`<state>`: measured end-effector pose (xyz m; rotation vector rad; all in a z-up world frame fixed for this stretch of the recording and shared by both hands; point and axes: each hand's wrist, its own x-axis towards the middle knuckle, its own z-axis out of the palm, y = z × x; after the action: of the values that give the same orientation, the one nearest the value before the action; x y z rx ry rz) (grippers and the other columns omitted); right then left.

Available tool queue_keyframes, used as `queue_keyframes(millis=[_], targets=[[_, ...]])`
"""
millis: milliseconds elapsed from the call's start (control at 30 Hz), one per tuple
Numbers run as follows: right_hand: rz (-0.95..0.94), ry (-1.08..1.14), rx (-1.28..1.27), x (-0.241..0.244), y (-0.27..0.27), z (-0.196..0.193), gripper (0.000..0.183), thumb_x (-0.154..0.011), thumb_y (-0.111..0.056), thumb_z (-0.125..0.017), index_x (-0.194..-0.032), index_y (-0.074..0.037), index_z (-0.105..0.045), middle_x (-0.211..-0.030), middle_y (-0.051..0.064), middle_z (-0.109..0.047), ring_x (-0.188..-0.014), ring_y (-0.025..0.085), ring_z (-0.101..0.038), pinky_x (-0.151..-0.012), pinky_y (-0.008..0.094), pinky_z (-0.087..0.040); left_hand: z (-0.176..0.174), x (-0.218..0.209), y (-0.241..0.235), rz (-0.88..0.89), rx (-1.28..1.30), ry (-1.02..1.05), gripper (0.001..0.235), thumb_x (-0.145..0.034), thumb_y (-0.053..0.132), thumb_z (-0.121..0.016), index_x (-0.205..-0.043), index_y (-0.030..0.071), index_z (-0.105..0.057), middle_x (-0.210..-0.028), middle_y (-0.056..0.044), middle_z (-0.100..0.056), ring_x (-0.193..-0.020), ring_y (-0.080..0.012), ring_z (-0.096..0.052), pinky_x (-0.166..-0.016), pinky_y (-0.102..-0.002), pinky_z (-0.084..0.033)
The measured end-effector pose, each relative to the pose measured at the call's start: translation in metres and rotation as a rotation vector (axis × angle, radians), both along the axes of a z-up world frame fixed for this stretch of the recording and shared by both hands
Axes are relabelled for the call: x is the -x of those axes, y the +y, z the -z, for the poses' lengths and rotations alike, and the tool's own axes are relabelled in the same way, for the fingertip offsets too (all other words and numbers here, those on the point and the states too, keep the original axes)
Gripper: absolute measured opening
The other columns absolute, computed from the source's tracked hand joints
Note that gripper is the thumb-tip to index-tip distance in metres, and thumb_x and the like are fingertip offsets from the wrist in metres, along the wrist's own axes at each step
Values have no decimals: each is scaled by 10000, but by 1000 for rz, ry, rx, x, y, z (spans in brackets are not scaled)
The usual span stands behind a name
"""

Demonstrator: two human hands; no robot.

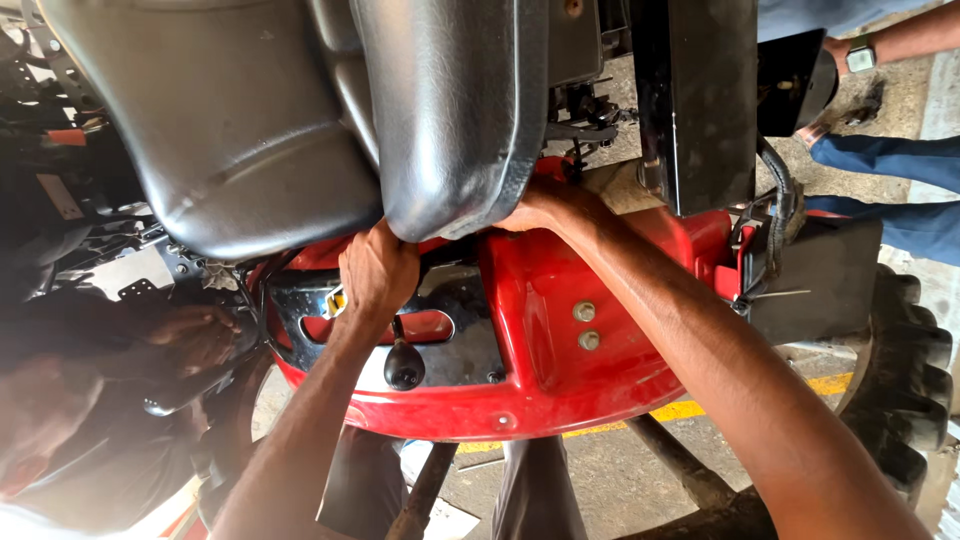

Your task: The person works on the rear body of a red tractor, using a wrench to tighten bolts on a metal panel and adjusting a lever.

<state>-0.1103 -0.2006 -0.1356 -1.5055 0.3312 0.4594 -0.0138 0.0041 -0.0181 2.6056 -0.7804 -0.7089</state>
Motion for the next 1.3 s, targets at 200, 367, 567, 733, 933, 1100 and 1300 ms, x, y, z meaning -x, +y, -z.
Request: queue_keyframes(millis=[200, 367, 567, 733, 933, 1100, 1300], targets=[[-272, -159, 401, 1, -3, -12, 255, -935, -258, -742, -1098, -62, -755, -1077, 89, -753, -931, 202, -660, -848, 344, -539, 1, 5, 1, -14, -53, 36, 188, -866, 155, -598, -920, 30, -727, -837, -279, -707, -814, -491, -684, -760, -584, -528], [-238, -191, 335, 3, -1, -13, 263, -967, -261, -691, -1150, -75, -724, -1102, 73, -743, -976, 195, -675, -886, 322, -555, 2, 4, 0, 20, -56, 14, 208, -865, 176, -604, -958, 32, -722, -841, -283, -709, -808, -493, -689, -754, -594, -528], [-313, -162, 627, 6, 2, -23, 335, -950, -356, -723, -1173, -107, -724, -1102, 61, -742, -1012, 205, -666, -899, 356, -534, 2, 3, 0, 34, -50, 10, 290, -868, 190, -603, -1116, 91, -718, -878, -267, -720, -822, -485, -692, -761, -594, -533], [-376, -130, 825, 4, 1, -28, 341, -954, -365, -708, -1178, -109, -718, -1111, 62, -735, -1023, 208, -660, -909, 363, -526, -6, 4, -4, 49, -39, 31, 390, -844, 179, -607, -1222, 154, -703, -873, -250, -727, -829, -467, -701, -778, -578, -538], [-406, -100, 920, 5, 5, -21, 348, -959, -376, -690, -1185, -111, -709, -1122, 62, -728, -1036, 213, -653, -921, 371, -517, -11, 3, -6, 42, -45, 83, 292, -876, 183, -602, -1146, 139, -704, -898, -216, -744, -857, -440, -715, -770, -557, -549], [-417, -63, 960, 13, 1, -27, 355, -963, -385, -676, -1190, -112, -703, -1132, 63, -722, -1047, 216, -648, -931, 378, -508, -13, 3, -7, 45, -14, 95, 239, -895, 193, -597, -1100, 134, -704, -901, -217, -743, -858, -448, -710, -771, -562, -544], [-424, -57, 987, 11, -4, -43, 363, -969, -395, -658, -1196, -114, -695, -1143, 63, -715, -1060, 221, -641, -943, 386, -499, -14, 2, -8, 54, -47, 85, 230, -905, 186, -566, -1078, 144, -711, -905, -220, -742, -881, -444, -713, -787, -560, -546]])
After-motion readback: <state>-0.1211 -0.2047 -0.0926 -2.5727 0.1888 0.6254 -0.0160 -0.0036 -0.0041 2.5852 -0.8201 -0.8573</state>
